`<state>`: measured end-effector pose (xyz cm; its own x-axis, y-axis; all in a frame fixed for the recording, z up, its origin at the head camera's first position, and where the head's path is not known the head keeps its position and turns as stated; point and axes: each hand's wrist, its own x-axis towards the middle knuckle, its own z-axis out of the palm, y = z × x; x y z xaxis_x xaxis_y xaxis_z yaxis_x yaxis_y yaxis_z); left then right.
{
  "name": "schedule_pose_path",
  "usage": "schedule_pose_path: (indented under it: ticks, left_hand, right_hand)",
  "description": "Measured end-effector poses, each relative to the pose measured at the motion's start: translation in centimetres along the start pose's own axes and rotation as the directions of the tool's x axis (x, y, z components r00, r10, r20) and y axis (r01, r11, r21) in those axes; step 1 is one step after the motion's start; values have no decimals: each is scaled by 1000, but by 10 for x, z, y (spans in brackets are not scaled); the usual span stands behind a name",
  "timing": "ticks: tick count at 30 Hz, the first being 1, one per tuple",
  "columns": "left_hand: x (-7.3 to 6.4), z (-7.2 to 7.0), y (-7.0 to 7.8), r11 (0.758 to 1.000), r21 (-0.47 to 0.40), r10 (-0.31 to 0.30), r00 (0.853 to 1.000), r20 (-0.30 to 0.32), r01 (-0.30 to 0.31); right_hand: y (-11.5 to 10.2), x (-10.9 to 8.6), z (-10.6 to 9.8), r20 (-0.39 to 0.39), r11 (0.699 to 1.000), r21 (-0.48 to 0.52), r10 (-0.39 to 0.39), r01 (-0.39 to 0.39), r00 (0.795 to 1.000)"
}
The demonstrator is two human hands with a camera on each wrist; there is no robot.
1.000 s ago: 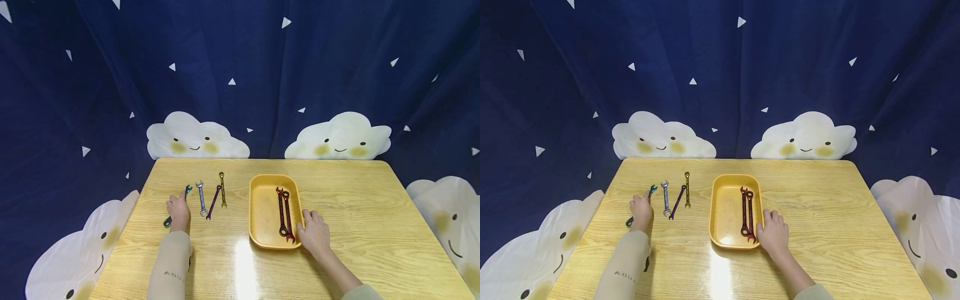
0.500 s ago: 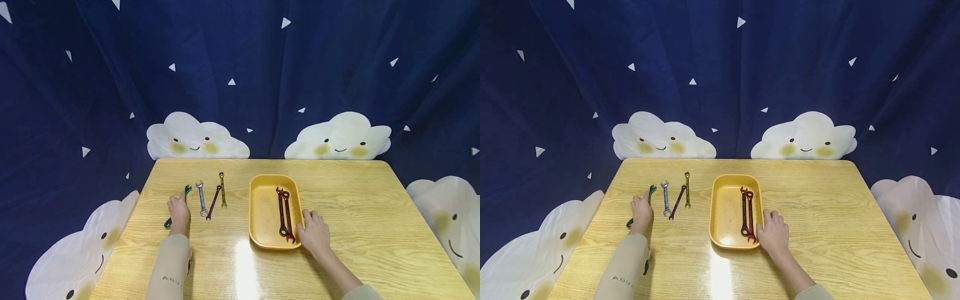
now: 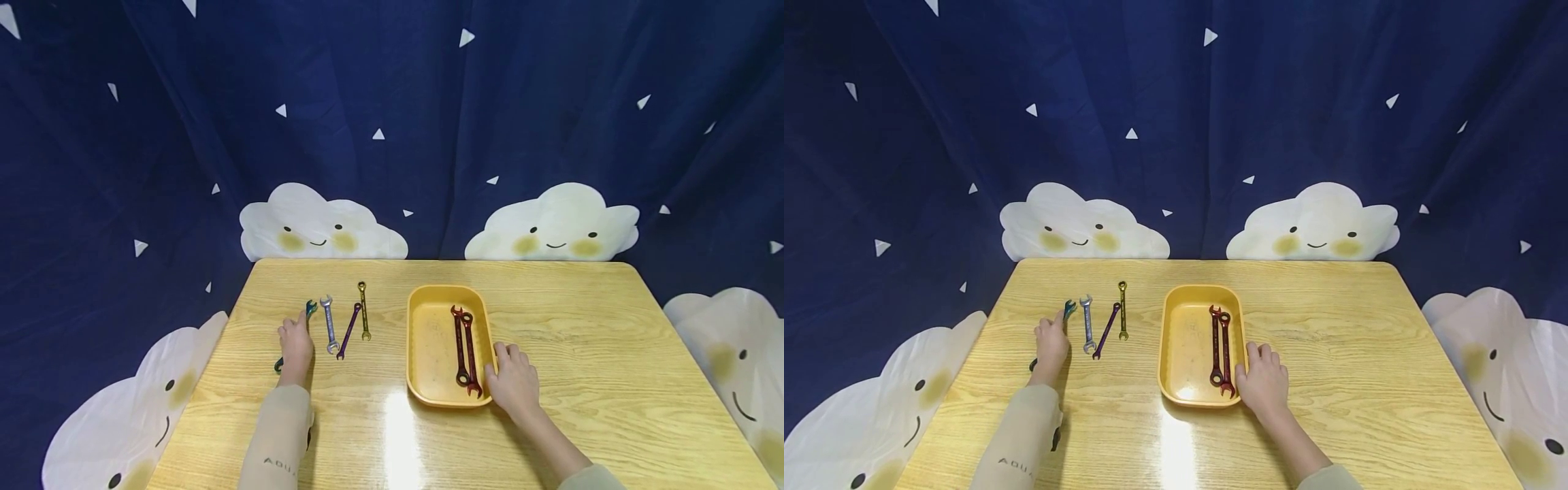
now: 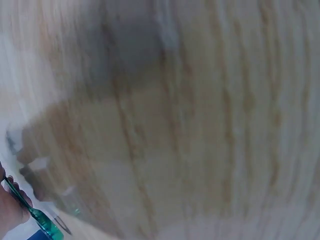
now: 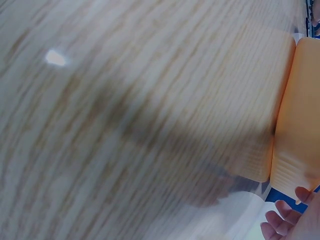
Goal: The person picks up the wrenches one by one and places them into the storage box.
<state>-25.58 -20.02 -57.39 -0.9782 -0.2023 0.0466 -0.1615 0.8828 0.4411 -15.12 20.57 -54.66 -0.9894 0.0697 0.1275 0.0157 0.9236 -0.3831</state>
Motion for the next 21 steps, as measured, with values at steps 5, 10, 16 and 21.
schedule_pose_path:
  ticks: [5,10,16,21]
  left_hand:
    - [2,1,2,1000,-21,21,1000,-9,-21]
    - [3,1,5,998,-48,31,999,-22,-32]
    - [2,0,7,996,-68,54,998,-44,-57]
    - [1,1,10,991,-92,90,991,-94,-99]
  right_hand:
    - [0,-1,0,-11,1000,0,-5,5,1000]
    - [2,-1,2,-14,1000,3,-4,4,1000]
    - [2,0,3,-14,1000,3,-7,8,1000]
    - [3,0,4,-14,1000,0,-4,4,1000]
